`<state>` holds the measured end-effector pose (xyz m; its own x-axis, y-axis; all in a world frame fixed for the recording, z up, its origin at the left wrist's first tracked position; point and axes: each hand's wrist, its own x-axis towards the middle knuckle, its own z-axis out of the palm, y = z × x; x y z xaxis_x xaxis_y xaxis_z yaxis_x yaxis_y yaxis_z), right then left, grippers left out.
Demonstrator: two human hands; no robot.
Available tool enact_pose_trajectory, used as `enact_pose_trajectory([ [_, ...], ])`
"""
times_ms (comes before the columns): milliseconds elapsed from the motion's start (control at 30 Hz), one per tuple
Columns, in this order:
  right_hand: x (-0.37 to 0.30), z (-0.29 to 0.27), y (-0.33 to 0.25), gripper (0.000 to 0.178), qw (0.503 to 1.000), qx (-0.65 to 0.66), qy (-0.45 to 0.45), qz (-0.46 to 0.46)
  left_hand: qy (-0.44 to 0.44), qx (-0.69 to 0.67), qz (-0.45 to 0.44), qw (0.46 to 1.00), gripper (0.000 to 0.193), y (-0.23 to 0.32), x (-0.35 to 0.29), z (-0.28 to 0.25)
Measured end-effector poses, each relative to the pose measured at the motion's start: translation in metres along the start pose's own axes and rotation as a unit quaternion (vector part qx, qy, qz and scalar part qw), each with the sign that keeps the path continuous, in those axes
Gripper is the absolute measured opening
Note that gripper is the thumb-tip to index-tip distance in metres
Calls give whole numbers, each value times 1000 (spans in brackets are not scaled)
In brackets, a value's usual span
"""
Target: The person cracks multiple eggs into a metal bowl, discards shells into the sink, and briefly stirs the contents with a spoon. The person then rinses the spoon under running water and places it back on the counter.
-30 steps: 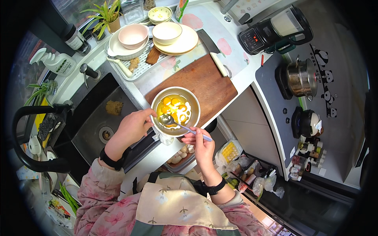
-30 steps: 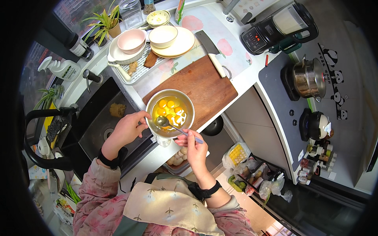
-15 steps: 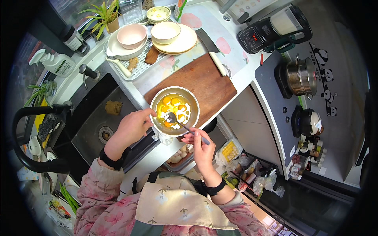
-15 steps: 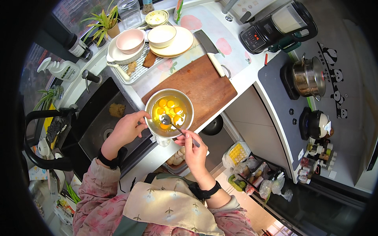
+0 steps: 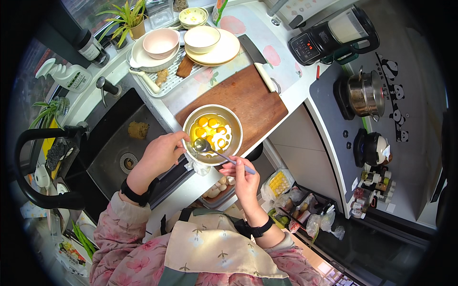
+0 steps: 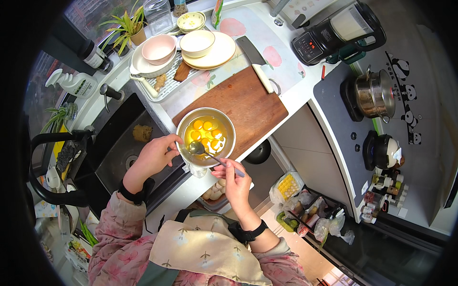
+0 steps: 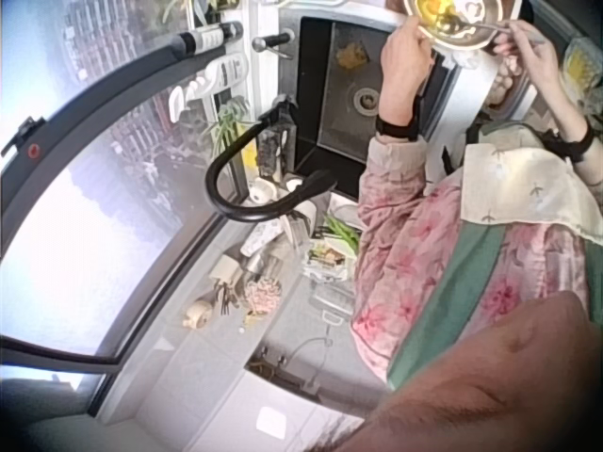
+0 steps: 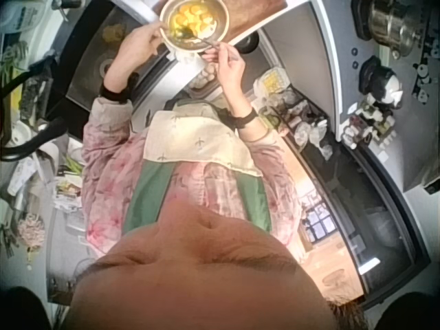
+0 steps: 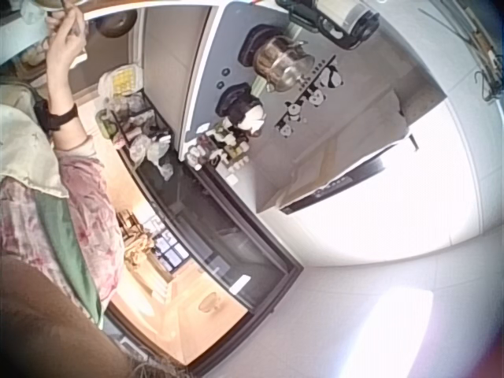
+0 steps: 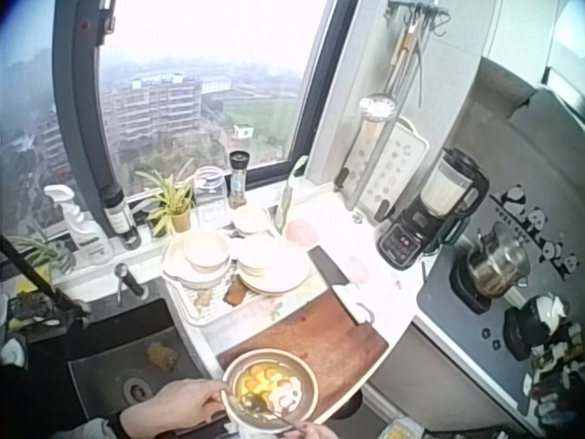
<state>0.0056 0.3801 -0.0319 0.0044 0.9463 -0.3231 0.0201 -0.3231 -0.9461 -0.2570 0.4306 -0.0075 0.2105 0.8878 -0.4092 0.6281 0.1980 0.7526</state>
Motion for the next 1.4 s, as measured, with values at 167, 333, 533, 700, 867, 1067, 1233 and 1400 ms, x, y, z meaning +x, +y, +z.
enact_pose_trajectory([
  [167,0,0,2,33,1000,9,-5,3,-1,2,-2,1000,22,0,0,0],
  [333,-2,0,0,33,1000,15,3,1,3,10,5,1000,22,1,0,0],
  [533,-2,0,-2,34,1000,8,0,0,1,3,0,1000,22,2,-1,0],
  [700,-3,0,-2,34,1000,3,5,1,0,-13,-8,1000,21,2,-1,0],
  [867,-3,-1,-1,34,1000,-6,4,-7,2,-17,-5,1000,21,3,-1,0],
  [1067,-3,-2,1,33,1000,-7,-3,-8,4,-15,-7,1000,21,1,-1,1],
  [1233,-4,-2,2,34,1000,-12,-1,-7,-2,-21,-15,1000,21,1,-1,1],
  [1400,-4,-4,3,34,1000,-23,1,-8,-4,-3,-7,1000,29,3,-1,0],
])
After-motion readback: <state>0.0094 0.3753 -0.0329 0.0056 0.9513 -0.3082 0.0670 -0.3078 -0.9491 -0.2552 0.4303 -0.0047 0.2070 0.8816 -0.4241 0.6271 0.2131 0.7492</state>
